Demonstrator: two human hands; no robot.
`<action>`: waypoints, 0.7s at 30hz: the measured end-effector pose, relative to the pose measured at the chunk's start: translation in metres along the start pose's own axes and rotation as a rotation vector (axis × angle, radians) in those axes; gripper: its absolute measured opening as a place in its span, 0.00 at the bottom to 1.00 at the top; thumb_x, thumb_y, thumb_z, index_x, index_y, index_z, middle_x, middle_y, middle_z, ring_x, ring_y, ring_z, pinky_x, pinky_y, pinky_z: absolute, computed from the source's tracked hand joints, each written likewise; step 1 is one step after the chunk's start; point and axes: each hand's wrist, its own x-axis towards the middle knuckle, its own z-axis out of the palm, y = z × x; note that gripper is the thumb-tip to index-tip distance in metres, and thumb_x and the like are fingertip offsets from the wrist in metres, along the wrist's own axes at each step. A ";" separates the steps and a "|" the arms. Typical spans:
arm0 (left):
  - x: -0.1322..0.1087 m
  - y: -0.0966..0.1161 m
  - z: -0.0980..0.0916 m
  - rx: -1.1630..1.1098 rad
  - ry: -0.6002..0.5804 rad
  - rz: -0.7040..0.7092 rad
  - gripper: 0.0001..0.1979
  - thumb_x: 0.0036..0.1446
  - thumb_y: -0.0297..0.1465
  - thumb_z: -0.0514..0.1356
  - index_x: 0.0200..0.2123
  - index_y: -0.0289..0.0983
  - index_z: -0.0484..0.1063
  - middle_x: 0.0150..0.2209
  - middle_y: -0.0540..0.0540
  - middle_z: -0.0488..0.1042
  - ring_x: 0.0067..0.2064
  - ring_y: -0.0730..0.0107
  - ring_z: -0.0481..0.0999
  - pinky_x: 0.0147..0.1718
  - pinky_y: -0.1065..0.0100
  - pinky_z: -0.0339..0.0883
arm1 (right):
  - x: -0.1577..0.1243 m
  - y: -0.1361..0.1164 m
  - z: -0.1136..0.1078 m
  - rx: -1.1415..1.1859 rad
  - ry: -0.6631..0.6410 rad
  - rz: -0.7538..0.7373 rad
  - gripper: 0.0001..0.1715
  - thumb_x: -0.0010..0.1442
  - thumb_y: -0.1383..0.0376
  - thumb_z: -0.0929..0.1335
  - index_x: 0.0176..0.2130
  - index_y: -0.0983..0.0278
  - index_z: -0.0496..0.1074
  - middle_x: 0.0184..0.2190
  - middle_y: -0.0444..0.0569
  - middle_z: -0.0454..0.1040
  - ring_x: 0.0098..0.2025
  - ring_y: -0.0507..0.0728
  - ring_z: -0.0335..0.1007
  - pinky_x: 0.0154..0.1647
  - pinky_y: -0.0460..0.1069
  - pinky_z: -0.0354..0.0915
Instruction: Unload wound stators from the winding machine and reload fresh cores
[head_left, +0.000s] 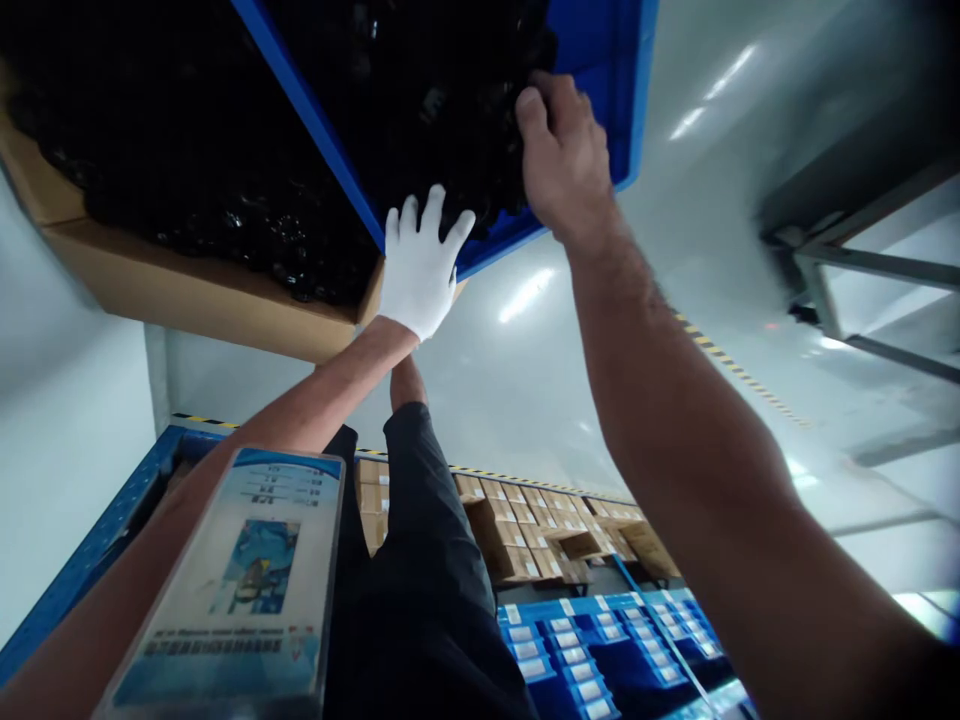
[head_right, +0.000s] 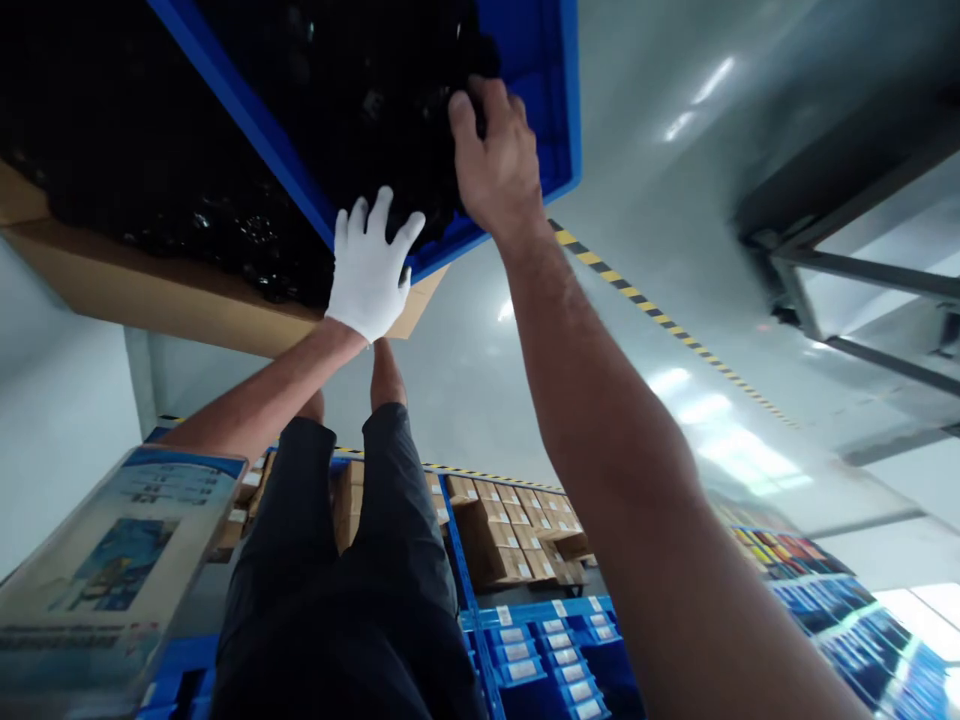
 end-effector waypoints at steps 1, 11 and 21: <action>-0.008 -0.002 0.000 -0.026 0.001 0.003 0.39 0.70 0.33 0.70 0.80 0.49 0.66 0.84 0.41 0.54 0.83 0.25 0.51 0.81 0.24 0.41 | -0.007 -0.004 0.001 -0.013 -0.013 -0.049 0.24 0.85 0.59 0.59 0.72 0.60 0.69 0.75 0.52 0.71 0.80 0.57 0.60 0.86 0.58 0.49; -0.076 -0.054 -0.034 0.018 0.043 0.006 0.32 0.75 0.47 0.64 0.78 0.63 0.64 0.85 0.56 0.52 0.86 0.43 0.50 0.80 0.32 0.56 | -0.093 -0.041 -0.018 0.110 0.162 -0.449 0.25 0.82 0.49 0.61 0.69 0.44 0.77 0.66 0.45 0.78 0.69 0.64 0.76 0.67 0.62 0.77; -0.025 -0.311 -0.085 0.170 0.234 -0.599 0.85 0.38 0.80 0.70 0.86 0.49 0.32 0.87 0.65 0.22 0.85 0.43 0.30 0.75 0.66 -0.06 | -0.097 -0.032 0.222 1.086 -0.363 0.530 0.39 0.60 0.31 0.73 0.58 0.49 0.80 0.67 0.51 0.78 0.71 0.70 0.74 0.72 0.70 0.74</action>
